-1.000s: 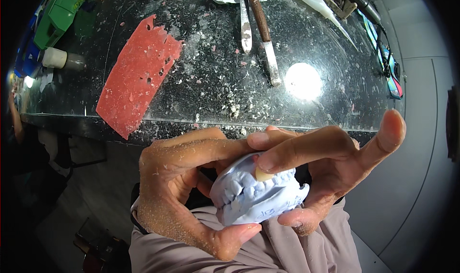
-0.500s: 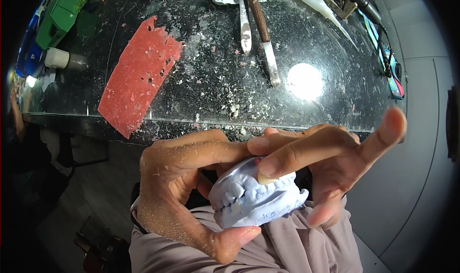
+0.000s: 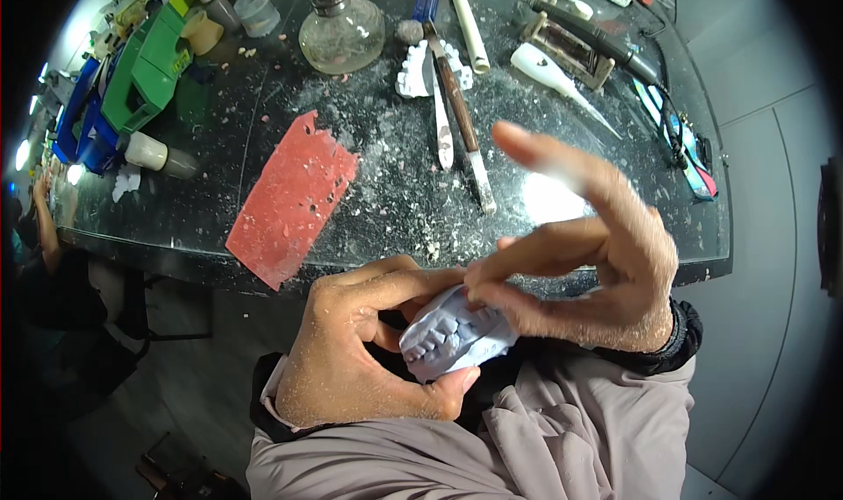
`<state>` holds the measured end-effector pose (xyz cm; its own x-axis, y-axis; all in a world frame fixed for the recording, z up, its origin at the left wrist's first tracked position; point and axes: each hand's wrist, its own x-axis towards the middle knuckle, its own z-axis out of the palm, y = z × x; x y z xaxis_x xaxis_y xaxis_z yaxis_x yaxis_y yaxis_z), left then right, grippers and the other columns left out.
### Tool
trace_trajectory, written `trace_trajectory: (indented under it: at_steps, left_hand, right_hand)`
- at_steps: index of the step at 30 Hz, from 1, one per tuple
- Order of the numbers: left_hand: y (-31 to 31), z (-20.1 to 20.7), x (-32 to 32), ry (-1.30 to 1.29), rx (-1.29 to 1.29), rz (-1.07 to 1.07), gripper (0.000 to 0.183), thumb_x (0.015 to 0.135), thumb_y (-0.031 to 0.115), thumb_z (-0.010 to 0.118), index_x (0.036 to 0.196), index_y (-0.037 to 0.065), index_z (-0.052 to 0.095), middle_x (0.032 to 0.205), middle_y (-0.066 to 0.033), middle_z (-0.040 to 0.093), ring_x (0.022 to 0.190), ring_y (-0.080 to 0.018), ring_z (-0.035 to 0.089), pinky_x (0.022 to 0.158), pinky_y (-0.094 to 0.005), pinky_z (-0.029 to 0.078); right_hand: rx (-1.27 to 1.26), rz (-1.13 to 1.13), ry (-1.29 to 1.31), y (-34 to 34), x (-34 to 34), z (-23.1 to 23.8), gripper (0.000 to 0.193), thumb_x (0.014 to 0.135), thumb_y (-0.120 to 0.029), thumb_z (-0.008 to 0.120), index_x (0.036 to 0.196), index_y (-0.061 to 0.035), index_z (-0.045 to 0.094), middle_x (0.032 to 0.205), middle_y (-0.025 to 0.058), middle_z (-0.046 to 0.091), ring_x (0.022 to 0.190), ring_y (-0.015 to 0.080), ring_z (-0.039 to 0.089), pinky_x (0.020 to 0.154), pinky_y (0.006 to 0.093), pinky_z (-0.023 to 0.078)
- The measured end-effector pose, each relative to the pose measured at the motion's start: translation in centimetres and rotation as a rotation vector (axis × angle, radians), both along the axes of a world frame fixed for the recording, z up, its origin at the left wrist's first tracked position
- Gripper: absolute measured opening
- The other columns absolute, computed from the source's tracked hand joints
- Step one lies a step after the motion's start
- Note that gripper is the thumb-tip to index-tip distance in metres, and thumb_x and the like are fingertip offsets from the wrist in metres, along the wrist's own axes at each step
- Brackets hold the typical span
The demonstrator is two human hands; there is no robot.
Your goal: The person fits a single artificial tooth into a dental mold, then uses a rotary tool to grind and shape the tooth. They repeatedly test the fit in the mold and continue grinding until the tooth seats properly.
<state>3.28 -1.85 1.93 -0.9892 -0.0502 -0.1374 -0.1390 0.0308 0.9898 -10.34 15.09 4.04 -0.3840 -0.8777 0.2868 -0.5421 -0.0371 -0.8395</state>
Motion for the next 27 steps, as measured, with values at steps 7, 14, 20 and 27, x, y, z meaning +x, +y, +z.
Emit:
trace_trajectory:
  at_steps: [7,14,20,27]
  left_hand:
    - [-3.5,-1.2,-1.4,0.327,-0.525,0.472,0.058,0.062,-0.007,0.074,0.119,-0.003,0.059,0.098,-0.0076,0.058,0.089,-0.0139,0.062,0.068,-0.0232,0.054]
    - [-6.9,-2.4,-2.4,0.374,-1.108,0.442,0.055,0.064,-0.005,0.078,0.116,0.006,0.065,0.105,-0.0117,0.057,0.089,-0.024,0.062,0.077,-0.0339,0.052]
    - [-3.7,-0.9,-2.4,0.607,-1.033,0.535,0.043,0.066,0.001,0.079,0.107,0.004,0.068,0.099,-0.0135,0.062,0.091,-0.0225,0.063,0.075,-0.0308,0.053]
    - [0.3,0.2,-3.1,0.491,-0.153,0.319,0.022,0.074,-0.007,0.075,0.096,-0.004,0.068,0.087,-0.0157,0.068,0.071,-0.0112,0.065,0.057,-0.0201,0.051]
  right_hand:
    - [-0.111,-0.263,-0.481,-1.3,-1.3,1.5,0.079,0.071,-0.001,0.08,0.136,0.0084,0.037,0.079,0.0186,0.07,0.072,0.0211,0.071,0.064,0.0264,0.057]
    - [-0.114,-0.145,-0.499,-0.9,-2.2,1.8,0.076,0.072,0.003,0.077,0.136,0.0067,0.036,0.088,0.0205,0.069,0.077,0.0251,0.071,0.069,0.031,0.059]
    - [-0.099,-0.065,-0.307,-1.0,-3.0,2.1,0.083,0.074,0.006,0.075,0.14,0.0039,0.024,0.125,0.0234,0.055,0.085,0.0293,0.07,0.074,0.0367,0.061]
    - [-0.193,0.08,0.049,-1.0,-3.7,1.5,0.069,0.077,0.013,0.068,0.132,0.0101,0.026,0.13,0.0236,0.046,0.085,0.0246,0.07,0.048,0.0189,0.055]
